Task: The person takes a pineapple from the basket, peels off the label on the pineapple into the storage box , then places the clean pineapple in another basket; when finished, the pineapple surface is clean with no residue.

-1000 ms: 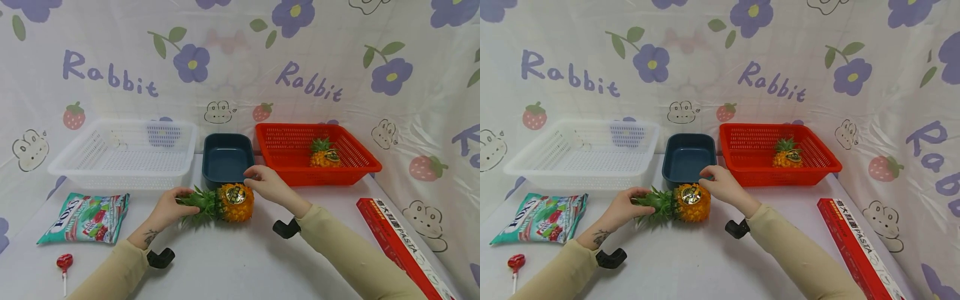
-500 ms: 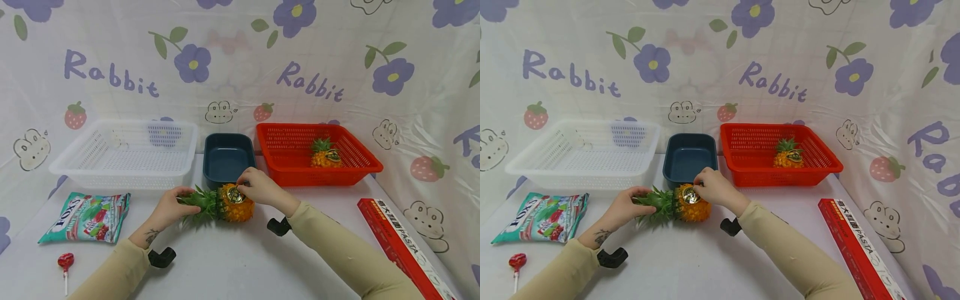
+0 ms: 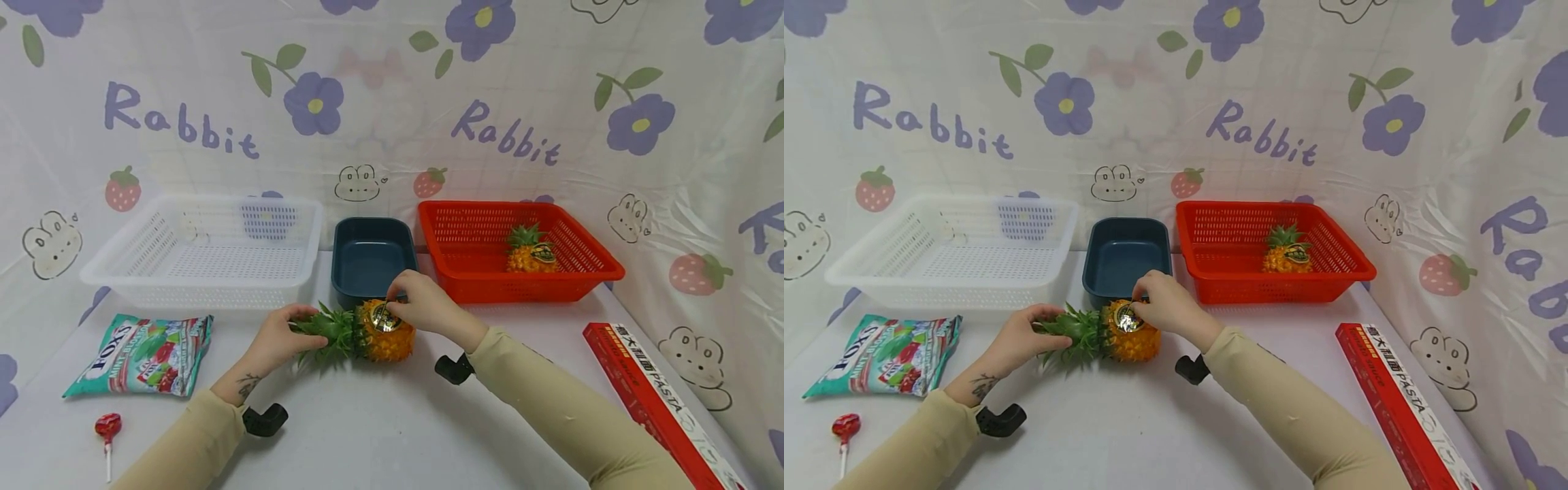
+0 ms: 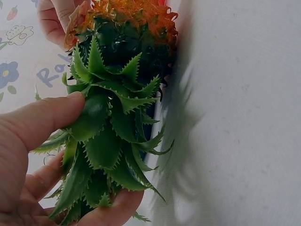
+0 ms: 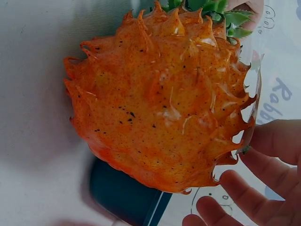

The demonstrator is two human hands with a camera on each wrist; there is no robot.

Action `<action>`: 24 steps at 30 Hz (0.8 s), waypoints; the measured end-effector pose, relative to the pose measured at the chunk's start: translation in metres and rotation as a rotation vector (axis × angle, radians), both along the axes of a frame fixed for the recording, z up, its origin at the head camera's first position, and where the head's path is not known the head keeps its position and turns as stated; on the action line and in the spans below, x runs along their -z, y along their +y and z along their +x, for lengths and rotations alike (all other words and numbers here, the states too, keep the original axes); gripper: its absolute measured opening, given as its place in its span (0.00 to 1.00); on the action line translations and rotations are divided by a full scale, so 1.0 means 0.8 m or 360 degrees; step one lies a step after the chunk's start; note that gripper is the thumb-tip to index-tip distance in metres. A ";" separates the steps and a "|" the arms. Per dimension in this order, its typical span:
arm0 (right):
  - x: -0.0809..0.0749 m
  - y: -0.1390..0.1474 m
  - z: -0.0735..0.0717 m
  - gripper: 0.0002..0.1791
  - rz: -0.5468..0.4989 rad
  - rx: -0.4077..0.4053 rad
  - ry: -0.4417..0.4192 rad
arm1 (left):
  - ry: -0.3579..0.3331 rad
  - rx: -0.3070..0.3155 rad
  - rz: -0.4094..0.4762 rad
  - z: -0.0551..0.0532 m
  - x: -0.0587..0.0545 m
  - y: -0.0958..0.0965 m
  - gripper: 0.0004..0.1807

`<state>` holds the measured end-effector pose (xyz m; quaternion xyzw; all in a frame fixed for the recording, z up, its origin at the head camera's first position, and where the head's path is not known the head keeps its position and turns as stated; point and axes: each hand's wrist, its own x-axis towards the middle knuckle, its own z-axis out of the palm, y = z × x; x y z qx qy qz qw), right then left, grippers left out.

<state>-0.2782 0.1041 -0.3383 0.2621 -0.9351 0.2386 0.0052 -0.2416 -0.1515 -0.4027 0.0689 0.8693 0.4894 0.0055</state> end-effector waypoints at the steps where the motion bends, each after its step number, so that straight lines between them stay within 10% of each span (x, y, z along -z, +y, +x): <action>1: 0.000 0.000 0.000 0.04 -0.0007 0.0005 0.0010 | -0.0001 0.0000 -0.0001 0.000 0.000 0.000 0.31; 24: -0.008 0.007 0.004 0.03 -0.0118 -0.0064 0.0210 | -0.0044 -0.0009 0.0003 -0.003 0.002 -0.001 0.30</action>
